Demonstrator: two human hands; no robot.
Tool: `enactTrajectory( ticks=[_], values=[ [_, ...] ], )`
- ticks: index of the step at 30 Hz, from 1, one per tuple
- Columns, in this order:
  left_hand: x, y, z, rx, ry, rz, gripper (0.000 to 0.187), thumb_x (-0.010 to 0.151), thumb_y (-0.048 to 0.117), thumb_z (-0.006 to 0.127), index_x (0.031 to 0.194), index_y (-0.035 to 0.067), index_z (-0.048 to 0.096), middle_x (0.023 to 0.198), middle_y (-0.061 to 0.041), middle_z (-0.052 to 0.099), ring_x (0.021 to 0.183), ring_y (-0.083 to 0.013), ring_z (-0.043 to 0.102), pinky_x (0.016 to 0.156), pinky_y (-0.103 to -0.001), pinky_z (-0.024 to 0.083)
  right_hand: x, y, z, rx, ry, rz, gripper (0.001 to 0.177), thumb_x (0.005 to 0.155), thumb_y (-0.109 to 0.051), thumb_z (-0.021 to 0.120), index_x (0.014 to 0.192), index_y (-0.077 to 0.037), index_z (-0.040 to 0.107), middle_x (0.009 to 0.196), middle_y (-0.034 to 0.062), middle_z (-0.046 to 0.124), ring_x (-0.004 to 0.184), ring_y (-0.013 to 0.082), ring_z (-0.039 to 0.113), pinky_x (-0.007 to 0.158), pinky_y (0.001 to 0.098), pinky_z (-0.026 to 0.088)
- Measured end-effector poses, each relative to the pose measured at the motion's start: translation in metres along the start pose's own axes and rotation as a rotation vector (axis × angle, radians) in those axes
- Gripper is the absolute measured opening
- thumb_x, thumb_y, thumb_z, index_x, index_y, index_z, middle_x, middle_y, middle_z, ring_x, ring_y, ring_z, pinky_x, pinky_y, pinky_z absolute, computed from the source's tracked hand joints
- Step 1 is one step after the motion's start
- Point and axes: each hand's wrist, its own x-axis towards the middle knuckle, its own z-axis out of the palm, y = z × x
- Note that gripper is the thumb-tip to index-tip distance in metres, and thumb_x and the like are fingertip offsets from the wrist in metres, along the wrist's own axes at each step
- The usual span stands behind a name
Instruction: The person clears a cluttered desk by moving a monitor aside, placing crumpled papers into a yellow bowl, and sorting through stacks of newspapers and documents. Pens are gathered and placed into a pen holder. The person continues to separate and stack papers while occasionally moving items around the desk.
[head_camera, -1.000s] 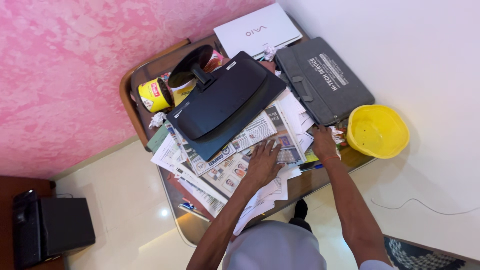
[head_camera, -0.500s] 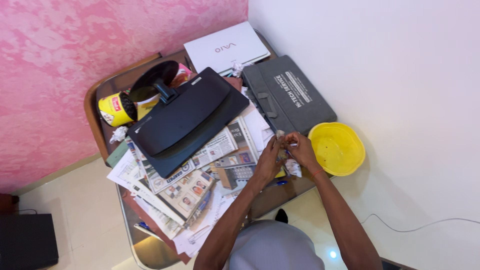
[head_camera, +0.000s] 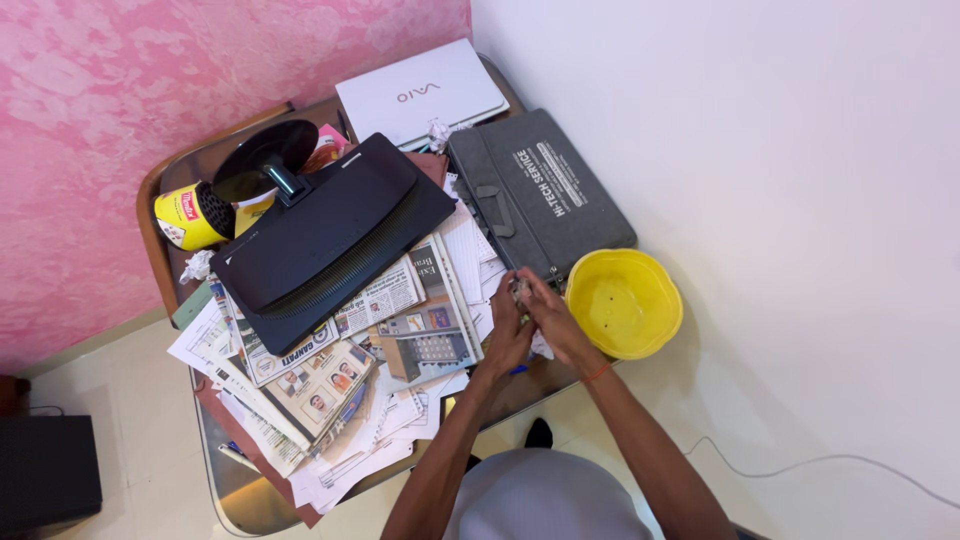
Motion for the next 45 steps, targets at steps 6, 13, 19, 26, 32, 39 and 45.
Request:
enactTrajectory(
  ticks=[6,13,19,26,32,39,45],
  values=[
    [-0.019,0.006,-0.017,-1.125,0.007,-0.428,0.112,0.081,-0.012,0.059,0.173,0.026,0.009,0.145,-0.019,0.044,0.119,-0.0278,0.050,0.093,-0.037,0.047,0.006,0.009,0.004,-0.669,-0.028,-0.563,0.051,0.100,-0.027,0.064,0.144,-0.003,0.056,0.150,0.0146,0.053,0.142,0.0215,0.047,0.117,0.0355,0.035],
    [-0.028,-0.011,-0.015,-0.037,0.160,-0.377,0.040,0.089,0.011,0.066,0.129,0.009,0.061,0.130,-0.011,0.065,0.110,-0.0285,0.067,0.088,-0.046,0.059,0.022,-0.002,-0.016,-0.236,0.309,-0.228,0.024,0.104,-0.027,0.059,0.114,-0.007,0.069,0.086,-0.0001,0.065,0.066,0.0081,0.054,0.057,0.0225,0.046],
    [-0.042,-0.023,0.039,0.529,-0.307,-0.073,0.059,0.067,0.012,0.078,0.124,0.009,0.064,0.132,-0.021,0.055,0.115,-0.0440,0.053,0.089,-0.055,0.049,0.028,-0.022,-0.012,-0.062,0.242,-0.114,0.009,0.101,-0.009,0.064,0.109,-0.007,0.061,0.085,-0.0002,0.053,0.069,0.0089,0.051,0.053,0.0228,0.043],
    [-0.035,-0.031,0.043,0.378,-0.184,-0.077,0.051,0.076,0.006,0.072,0.126,0.005,0.062,0.126,-0.022,0.058,0.113,-0.0418,0.055,0.095,-0.048,0.052,0.012,-0.029,0.001,-0.074,0.103,-0.200,0.026,0.094,0.002,0.059,0.119,-0.004,0.060,0.112,0.0078,0.064,0.105,0.0142,0.068,0.086,0.0308,0.064],
    [-0.004,-0.025,-0.033,-0.518,0.052,-0.520,0.037,0.093,0.019,0.058,0.129,0.009,0.063,0.118,-0.007,0.066,0.106,-0.0164,0.064,0.089,-0.035,0.056,0.015,-0.012,0.002,-0.441,0.224,-0.198,0.024,0.096,-0.006,0.068,0.120,-0.006,0.066,0.096,0.0048,0.067,0.085,0.0130,0.062,0.074,0.0248,0.052],
    [0.014,0.000,-0.080,-0.966,0.145,-0.620,0.033,0.107,0.028,0.044,0.128,0.006,0.056,0.114,-0.006,0.066,0.103,-0.0151,0.067,0.089,-0.031,0.063,0.024,0.008,0.073,-0.175,0.252,-0.330,0.010,0.099,-0.008,0.070,0.107,-0.004,0.067,0.096,0.0004,0.065,0.082,0.0061,0.055,0.071,0.0232,0.047],
    [0.022,-0.011,-0.147,-1.006,0.263,-0.740,0.034,0.102,0.037,0.050,0.104,0.005,0.060,0.082,-0.007,0.061,0.065,-0.0144,0.060,0.056,-0.027,0.053,0.016,-0.003,0.078,0.308,0.290,-0.012,0.007,0.093,-0.020,0.063,0.099,-0.016,0.063,0.085,-0.0052,0.060,0.073,0.0033,0.059,0.061,0.0225,0.051]
  ],
)
